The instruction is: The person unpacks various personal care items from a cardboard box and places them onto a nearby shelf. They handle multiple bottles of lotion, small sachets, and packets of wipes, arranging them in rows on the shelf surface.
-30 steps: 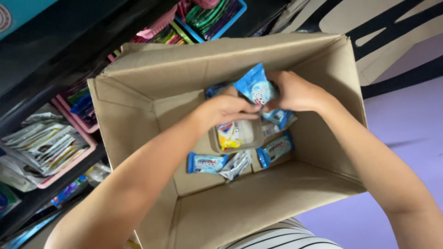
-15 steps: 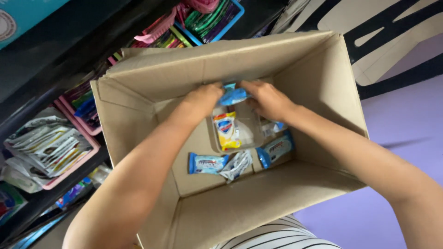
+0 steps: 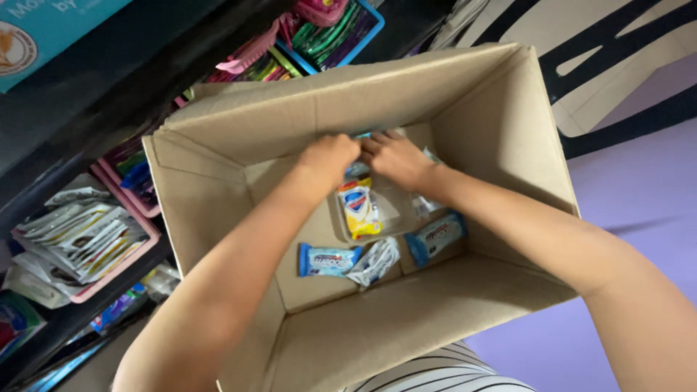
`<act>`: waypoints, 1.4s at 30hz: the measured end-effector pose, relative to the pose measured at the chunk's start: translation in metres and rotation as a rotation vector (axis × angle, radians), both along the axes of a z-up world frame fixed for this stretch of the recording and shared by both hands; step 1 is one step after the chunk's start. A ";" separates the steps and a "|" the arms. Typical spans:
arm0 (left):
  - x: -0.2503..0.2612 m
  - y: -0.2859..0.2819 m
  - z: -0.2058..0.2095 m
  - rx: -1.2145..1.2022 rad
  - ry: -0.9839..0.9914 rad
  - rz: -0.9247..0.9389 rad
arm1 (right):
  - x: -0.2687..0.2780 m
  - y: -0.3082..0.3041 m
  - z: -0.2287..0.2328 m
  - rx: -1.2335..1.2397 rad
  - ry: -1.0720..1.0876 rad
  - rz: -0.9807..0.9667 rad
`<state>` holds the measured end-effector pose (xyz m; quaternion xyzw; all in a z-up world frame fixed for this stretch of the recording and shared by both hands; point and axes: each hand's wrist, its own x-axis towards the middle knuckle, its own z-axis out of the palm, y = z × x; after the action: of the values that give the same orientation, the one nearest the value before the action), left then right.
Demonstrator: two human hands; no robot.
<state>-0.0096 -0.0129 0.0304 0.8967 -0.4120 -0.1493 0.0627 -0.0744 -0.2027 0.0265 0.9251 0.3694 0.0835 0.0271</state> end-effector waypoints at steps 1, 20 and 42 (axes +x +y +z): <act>-0.003 -0.005 0.008 0.000 0.002 0.004 | 0.001 -0.002 -0.003 0.000 0.002 0.004; -0.001 -0.036 -0.058 0.217 -0.280 -0.077 | -0.002 -0.029 -0.016 0.150 0.156 -0.299; -0.014 -0.045 -0.027 -0.121 -0.450 -0.244 | -0.003 -0.042 0.084 -0.312 0.719 -0.705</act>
<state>-0.0240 -0.0578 0.0034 0.8455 -0.5289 0.0725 0.0047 -0.0772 -0.2450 0.1105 0.9484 0.0300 -0.3093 0.0626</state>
